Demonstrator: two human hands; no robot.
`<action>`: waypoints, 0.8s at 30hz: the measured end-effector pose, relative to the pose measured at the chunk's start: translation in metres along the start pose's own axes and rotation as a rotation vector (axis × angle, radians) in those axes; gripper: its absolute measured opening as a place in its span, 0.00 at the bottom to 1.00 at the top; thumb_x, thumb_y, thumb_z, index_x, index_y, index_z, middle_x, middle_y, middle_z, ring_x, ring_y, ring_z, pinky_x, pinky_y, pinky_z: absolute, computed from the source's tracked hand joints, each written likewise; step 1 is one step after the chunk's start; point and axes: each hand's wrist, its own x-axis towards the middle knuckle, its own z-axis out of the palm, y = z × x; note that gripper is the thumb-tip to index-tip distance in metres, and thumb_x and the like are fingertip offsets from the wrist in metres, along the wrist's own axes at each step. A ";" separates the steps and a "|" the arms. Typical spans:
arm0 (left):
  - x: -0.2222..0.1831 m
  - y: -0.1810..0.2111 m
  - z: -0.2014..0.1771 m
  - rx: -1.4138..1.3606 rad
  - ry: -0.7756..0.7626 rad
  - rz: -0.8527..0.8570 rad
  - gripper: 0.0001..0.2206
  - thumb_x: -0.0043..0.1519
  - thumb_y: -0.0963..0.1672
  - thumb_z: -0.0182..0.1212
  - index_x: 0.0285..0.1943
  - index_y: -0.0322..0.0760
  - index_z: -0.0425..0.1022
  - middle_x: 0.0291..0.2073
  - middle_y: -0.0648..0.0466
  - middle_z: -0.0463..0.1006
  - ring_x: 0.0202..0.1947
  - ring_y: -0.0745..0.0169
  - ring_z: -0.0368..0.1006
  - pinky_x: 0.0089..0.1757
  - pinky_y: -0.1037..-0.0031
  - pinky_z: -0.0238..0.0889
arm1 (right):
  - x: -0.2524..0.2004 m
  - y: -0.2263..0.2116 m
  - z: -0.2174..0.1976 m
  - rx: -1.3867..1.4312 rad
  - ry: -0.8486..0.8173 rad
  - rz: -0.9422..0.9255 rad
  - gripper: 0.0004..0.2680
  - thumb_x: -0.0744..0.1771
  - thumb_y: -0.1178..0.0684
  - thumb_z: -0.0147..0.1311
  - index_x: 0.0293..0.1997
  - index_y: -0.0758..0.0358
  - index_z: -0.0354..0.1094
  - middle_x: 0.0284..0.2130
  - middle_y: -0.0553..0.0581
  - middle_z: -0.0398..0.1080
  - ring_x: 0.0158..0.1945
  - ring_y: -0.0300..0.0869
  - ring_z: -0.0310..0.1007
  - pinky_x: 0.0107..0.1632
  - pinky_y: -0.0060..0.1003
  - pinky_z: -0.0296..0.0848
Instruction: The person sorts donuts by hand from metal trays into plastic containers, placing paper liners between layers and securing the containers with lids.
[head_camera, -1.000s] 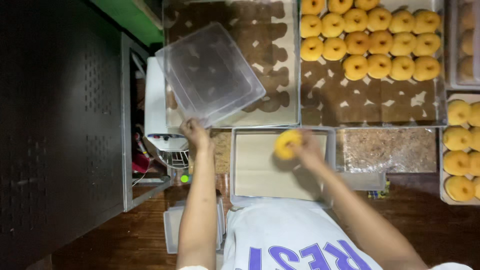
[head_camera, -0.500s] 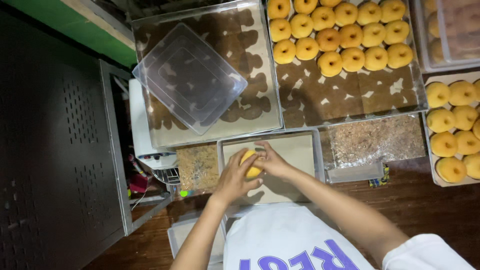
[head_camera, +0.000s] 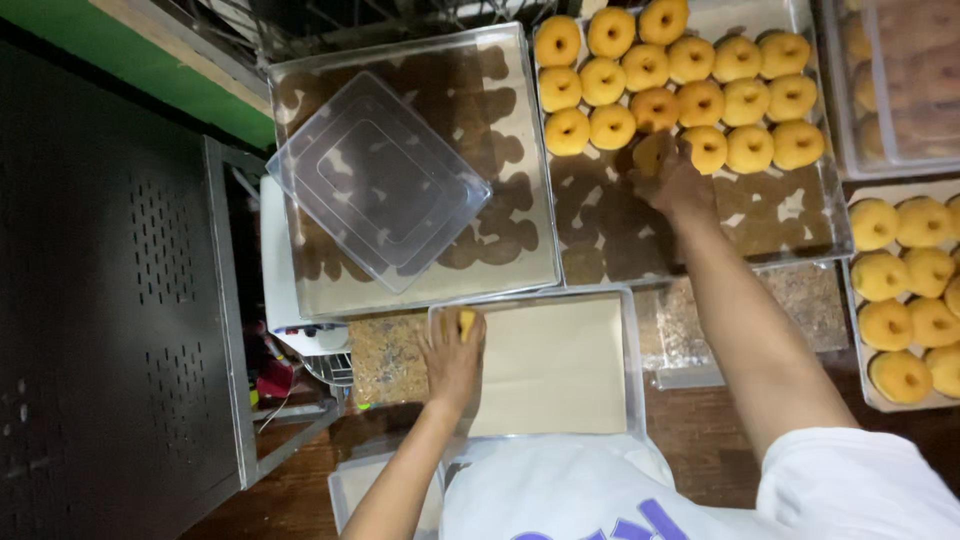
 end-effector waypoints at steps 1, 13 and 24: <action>-0.001 0.005 -0.005 0.000 0.006 -0.003 0.26 0.60 0.45 0.63 0.69 0.56 0.65 0.66 0.43 0.62 0.71 0.36 0.53 0.63 0.33 0.42 | 0.008 0.003 0.001 0.000 0.005 -0.005 0.38 0.60 0.51 0.68 0.78 0.63 0.45 0.72 0.73 0.47 0.57 0.80 0.69 0.62 0.82 0.52; -0.011 0.051 -0.025 -0.377 0.301 -0.046 0.29 0.56 0.52 0.65 0.67 0.50 0.66 0.68 0.42 0.54 0.70 0.32 0.45 0.62 0.36 0.37 | -0.089 -0.071 -0.048 -0.001 -0.073 -0.032 0.33 0.60 0.41 0.60 0.71 0.64 0.55 0.65 0.71 0.59 0.68 0.64 0.59 0.69 0.59 0.56; 0.023 0.041 -0.025 -0.993 -0.325 -0.248 0.31 0.56 0.50 0.70 0.69 0.51 0.66 0.57 0.50 0.78 0.59 0.49 0.74 0.57 0.56 0.70 | -0.128 -0.056 -0.028 0.522 -0.193 -0.269 0.28 0.63 0.45 0.64 0.71 0.55 0.59 0.63 0.70 0.61 0.68 0.68 0.58 0.66 0.61 0.61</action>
